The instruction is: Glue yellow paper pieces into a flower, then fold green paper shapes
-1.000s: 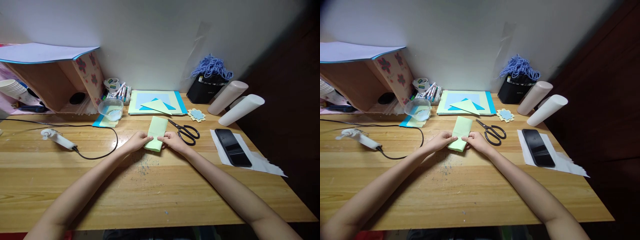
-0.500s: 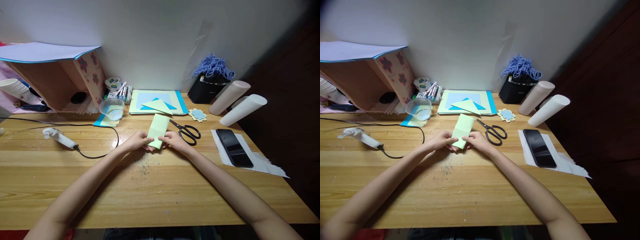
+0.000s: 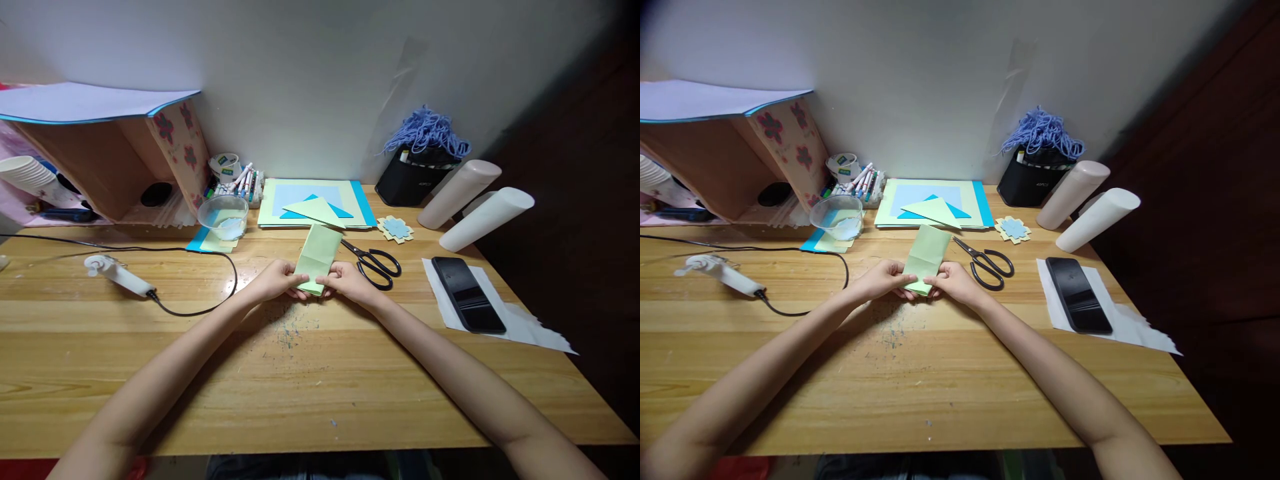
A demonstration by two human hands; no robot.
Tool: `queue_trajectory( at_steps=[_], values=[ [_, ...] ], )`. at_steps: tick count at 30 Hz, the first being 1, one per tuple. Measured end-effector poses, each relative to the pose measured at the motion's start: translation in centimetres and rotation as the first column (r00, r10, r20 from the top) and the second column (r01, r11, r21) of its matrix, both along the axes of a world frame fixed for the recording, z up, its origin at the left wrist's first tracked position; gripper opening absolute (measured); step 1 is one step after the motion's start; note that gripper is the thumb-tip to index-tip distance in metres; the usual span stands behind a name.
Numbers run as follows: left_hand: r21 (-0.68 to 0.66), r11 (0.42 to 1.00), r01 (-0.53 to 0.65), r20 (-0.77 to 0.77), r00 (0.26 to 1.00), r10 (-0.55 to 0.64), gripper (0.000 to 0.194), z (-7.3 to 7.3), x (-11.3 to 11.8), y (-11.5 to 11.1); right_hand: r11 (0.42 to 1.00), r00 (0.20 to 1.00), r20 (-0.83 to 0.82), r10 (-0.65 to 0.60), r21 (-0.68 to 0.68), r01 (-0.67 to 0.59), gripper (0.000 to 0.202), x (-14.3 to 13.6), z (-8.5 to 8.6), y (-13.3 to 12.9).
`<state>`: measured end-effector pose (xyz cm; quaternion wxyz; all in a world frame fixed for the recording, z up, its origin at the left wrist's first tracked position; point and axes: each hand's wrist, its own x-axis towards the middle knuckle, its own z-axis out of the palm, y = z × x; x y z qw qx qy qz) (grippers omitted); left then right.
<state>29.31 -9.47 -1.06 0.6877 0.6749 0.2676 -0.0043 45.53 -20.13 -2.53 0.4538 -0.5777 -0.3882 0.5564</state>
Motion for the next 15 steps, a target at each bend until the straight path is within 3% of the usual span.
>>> queue_trajectory(
  at_steps=[5,15],
  values=[
    [0.029,0.999,-0.032,0.017,0.999,0.032,0.039,-0.05,0.06,0.04,0.996,0.995,-0.041,0.086,0.035,-0.085,0.037,-0.01,0.11,-0.11],
    [0.091,0.993,-0.077,0.038,0.997,0.073,0.038,0.2,0.22,-0.04,0.997,0.991,-0.118,0.068,0.042,-0.064,0.042,-0.41,0.36,-0.49]
  ],
)
